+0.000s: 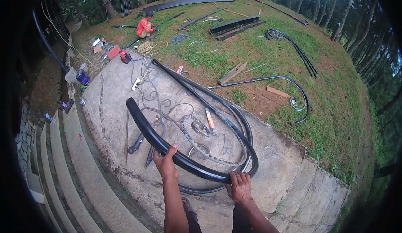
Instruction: The person welds curved metal pieces using a welding electrode holder, rearranges curved metal pipes on the ground, inserts a welding rod into the holder, and welds the metal sections together.
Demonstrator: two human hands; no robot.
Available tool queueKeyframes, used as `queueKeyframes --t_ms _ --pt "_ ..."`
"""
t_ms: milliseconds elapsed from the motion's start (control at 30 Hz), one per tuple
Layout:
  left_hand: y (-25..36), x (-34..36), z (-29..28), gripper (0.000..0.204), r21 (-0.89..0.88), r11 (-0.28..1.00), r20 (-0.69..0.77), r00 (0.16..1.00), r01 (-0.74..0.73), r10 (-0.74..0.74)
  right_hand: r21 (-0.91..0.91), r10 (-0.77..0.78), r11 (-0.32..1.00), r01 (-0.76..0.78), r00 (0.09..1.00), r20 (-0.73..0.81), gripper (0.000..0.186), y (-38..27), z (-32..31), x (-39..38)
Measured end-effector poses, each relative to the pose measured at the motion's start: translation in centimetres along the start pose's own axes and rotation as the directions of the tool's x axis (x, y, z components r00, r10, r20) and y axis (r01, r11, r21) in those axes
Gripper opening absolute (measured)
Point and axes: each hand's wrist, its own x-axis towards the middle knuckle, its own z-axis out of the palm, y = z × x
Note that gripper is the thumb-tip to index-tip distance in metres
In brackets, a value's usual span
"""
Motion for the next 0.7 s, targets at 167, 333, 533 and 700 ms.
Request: queueKeyframes --t_ms 167,333,533,700 --pt "6.8 0.3 7.1 0.05 -0.003 1.0 0.131 0.991 0.025 -0.024 0.131 0.049 0.991 -0.032 0.99 -0.13 0.061 0.5 -5.8 4.8" --pt "6.1 0.0 14.6 0.046 -0.093 0.995 0.275 0.961 0.016 0.01 0.182 0.119 0.979 -0.09 0.98 -0.157 0.059 5.5 -10.7 8.4" --pt "1.8 -2.2 20.2 0.052 -0.026 0.997 0.213 0.975 0.076 -0.069 0.272 0.147 0.953 -0.131 0.988 -0.042 0.062 14.0 -9.8 8.4" --pt "1.2 -2.3 26.6 0.046 0.171 0.985 0.191 0.982 -0.025 -0.008 0.334 0.16 0.933 -0.137 0.986 -0.043 0.063 18.7 -11.8 10.6"
